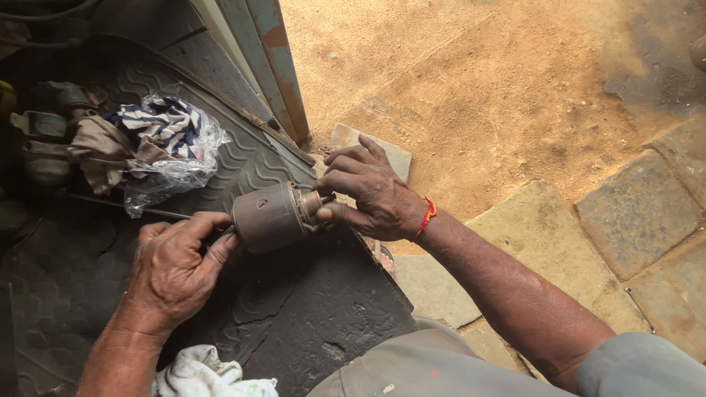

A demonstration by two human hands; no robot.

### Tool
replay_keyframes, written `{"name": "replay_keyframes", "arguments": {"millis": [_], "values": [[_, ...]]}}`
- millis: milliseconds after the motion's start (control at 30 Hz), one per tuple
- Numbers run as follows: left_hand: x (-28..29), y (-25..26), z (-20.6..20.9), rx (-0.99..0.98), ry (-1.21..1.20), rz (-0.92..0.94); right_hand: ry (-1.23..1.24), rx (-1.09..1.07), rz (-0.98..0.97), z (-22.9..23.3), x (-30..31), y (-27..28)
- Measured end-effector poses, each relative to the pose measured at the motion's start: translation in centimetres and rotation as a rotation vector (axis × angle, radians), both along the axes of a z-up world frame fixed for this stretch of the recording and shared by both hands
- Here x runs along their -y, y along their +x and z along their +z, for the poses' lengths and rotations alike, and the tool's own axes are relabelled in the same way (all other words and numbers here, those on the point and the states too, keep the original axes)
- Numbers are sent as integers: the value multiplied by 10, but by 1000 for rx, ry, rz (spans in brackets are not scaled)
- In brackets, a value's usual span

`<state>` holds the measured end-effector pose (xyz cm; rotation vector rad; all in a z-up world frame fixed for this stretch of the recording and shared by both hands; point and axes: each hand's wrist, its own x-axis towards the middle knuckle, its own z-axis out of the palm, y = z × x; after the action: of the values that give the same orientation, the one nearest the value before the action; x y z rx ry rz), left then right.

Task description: The person cleans a cylindrical mechanical part with a cloth, inserts a metal rod, and uses a hammer to tap the rod into place. The person repeatedly wipes the part and adjusts the rod throughout the process.

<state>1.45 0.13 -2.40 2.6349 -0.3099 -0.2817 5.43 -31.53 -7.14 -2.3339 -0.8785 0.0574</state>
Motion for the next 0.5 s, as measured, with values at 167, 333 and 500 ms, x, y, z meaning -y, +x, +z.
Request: {"name": "replay_keyframes", "arguments": {"millis": [167, 333, 500], "values": [[3, 1, 1, 38, 45, -9, 115, -62, -24, 4, -2, 1], [3, -2, 4, -25, 1, 8, 130, -64, 11, 4, -3, -2], [5, 2, 11, -42, 18, -22, -24, -13, -28, 4, -7, 5]]}}
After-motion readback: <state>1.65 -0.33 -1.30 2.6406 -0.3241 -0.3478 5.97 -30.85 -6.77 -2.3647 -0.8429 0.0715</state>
